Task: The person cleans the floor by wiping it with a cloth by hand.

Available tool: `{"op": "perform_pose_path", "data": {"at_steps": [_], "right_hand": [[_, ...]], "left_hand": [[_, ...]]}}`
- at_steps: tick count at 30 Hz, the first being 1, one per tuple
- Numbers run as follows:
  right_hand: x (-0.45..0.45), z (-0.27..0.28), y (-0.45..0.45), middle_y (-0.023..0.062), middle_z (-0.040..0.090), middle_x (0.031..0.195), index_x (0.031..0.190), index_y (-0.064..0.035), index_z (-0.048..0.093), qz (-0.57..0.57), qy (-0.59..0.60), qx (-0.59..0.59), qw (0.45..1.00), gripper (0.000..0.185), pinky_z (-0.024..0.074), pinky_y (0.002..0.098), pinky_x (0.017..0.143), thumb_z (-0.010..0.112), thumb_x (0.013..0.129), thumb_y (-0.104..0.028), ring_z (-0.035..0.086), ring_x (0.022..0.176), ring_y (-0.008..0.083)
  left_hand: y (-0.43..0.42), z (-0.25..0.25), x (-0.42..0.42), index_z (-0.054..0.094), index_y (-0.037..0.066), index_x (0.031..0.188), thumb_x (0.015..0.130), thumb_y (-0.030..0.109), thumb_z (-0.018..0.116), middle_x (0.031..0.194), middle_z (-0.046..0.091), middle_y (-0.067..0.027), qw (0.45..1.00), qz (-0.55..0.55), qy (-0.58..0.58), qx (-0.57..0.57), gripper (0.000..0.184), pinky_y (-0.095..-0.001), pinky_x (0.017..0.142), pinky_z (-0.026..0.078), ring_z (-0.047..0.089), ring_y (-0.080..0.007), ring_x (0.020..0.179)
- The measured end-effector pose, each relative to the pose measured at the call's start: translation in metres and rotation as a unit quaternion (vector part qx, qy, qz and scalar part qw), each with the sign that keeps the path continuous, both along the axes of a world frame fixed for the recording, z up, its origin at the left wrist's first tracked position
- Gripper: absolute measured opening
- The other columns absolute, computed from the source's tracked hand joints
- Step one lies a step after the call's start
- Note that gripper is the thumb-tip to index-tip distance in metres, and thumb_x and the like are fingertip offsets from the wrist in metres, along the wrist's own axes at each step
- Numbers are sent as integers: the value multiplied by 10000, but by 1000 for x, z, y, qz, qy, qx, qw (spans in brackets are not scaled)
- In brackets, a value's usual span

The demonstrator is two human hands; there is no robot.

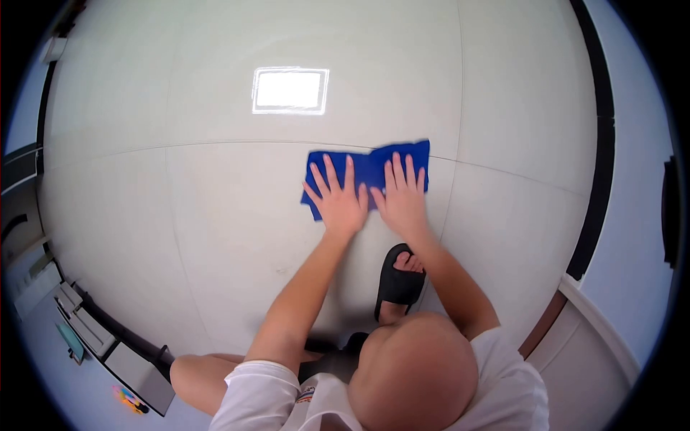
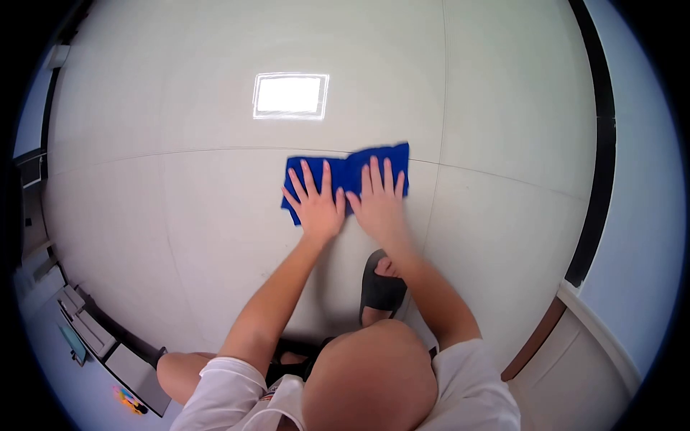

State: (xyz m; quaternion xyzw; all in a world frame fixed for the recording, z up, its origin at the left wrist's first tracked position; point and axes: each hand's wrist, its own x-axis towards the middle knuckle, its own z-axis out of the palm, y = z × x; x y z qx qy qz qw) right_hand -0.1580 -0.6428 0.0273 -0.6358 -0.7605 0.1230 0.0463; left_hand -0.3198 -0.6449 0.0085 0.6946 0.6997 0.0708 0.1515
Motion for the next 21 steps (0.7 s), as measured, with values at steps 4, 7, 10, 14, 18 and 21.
{"op": "perform_pose_path", "data": {"at_steps": [4, 7, 10, 14, 18, 21], "right_hand": [[3, -26, 105, 197, 429, 1676, 1514, 22, 550, 28, 13, 88, 996, 645, 244, 747, 1215, 595, 1060, -433, 349, 1559, 462], [0, -29, 189, 165, 470, 1638, 1517, -20, 548, 42, 31, 107, 993, 603, 245, 758, 1210, 585, 1069, -422, 380, 1543, 434], [-11, -30, 239, 139, 504, 1565, 1568, -63, 493, 5, 40, 95, 995, 624, 233, 788, 1198, 578, 1071, -431, 374, 1551, 409], [-14, -45, 237, 101, 447, 1628, 1654, -108, 407, 2, -20, 131, 991, 716, 108, 778, 1240, 501, 1074, -518, 266, 1616, 364], [12, -24, 207, 139, 445, 1661, 1613, -93, 477, 16, -15, 152, 988, 705, 135, 768, 1230, 555, 1044, -501, 309, 1595, 375], [59, -26, 153, 160, 410, 1690, 1606, -84, 482, -34, -14, 125, 991, 748, 167, 769, 1220, 644, 988, -475, 311, 1592, 402]], "left_hand": [[97, -10, -8, 321, 238, 1718, 1075, 506, 468, 1790, 139, -245, 998, 31, 35, 32, 713, -770, 1237, 11, 70, -522, 1636], [160, -16, -18, 263, 248, 1734, 1088, 573, 406, 1796, 94, -248, 997, 72, 36, 2, 737, -773, 1238, 11, 30, -534, 1636], [174, -9, -11, 237, 236, 1741, 1100, 586, 358, 1797, 52, -263, 994, 94, 36, -43, 741, -770, 1238, -7, -10, -547, 1634], [167, -17, 1, 188, 224, 1750, 1109, 601, 339, 1793, 29, -282, 992, 102, 69, -30, 759, -758, 1243, 5, -30, -557, 1631], [148, -6, 13, 216, 195, 1744, 1108, 580, 371, 1786, 39, -299, 996, 66, 65, -17, 759, -765, 1237, 1, -23, -569, 1625], [116, -3, 48, 358, 175, 1700, 1060, 522, 496, 1773, 114, -310, 1000, 3, 20, 20, 741, -781, 1230, 1, 26, -583, 1618]]}}
